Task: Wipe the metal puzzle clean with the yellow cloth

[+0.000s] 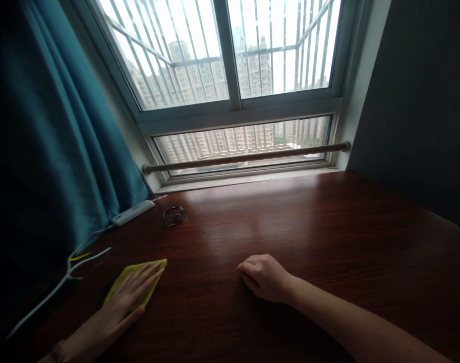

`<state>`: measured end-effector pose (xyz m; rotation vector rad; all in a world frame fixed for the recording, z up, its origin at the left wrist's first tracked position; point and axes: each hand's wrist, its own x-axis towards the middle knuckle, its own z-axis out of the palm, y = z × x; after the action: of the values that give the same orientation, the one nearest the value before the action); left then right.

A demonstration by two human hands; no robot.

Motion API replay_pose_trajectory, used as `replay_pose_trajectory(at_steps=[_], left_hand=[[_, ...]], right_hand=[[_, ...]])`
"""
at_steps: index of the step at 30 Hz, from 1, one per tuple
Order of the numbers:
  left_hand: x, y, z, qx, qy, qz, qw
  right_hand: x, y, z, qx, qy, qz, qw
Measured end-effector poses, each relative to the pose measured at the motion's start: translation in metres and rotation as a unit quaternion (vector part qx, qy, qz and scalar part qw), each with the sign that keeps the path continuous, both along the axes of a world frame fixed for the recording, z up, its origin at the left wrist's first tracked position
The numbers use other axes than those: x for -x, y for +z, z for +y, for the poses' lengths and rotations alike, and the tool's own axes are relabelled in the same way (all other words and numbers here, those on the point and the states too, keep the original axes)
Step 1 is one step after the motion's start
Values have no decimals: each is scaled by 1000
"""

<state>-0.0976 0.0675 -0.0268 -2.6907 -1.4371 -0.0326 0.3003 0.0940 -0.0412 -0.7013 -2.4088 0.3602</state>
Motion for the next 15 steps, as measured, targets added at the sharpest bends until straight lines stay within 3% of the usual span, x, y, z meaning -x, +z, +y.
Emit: replay_pose_trajectory(at_steps=[4,9,12,15], left_hand=[[-59,25,-6,-13,-73,-30,997],[-149,48,-14,47,-254,-68,964],[-186,48,-15,74,-384,-71,918],[-205,38,-13,45,-438,-31,897]], right_hand=[[8,11,-11,-23,76,7,997],[20,15,-28,-28,179,-27,983],[24,8,-39,-11,219,-55,974],[25,0,-48,-1,207,-86,975]])
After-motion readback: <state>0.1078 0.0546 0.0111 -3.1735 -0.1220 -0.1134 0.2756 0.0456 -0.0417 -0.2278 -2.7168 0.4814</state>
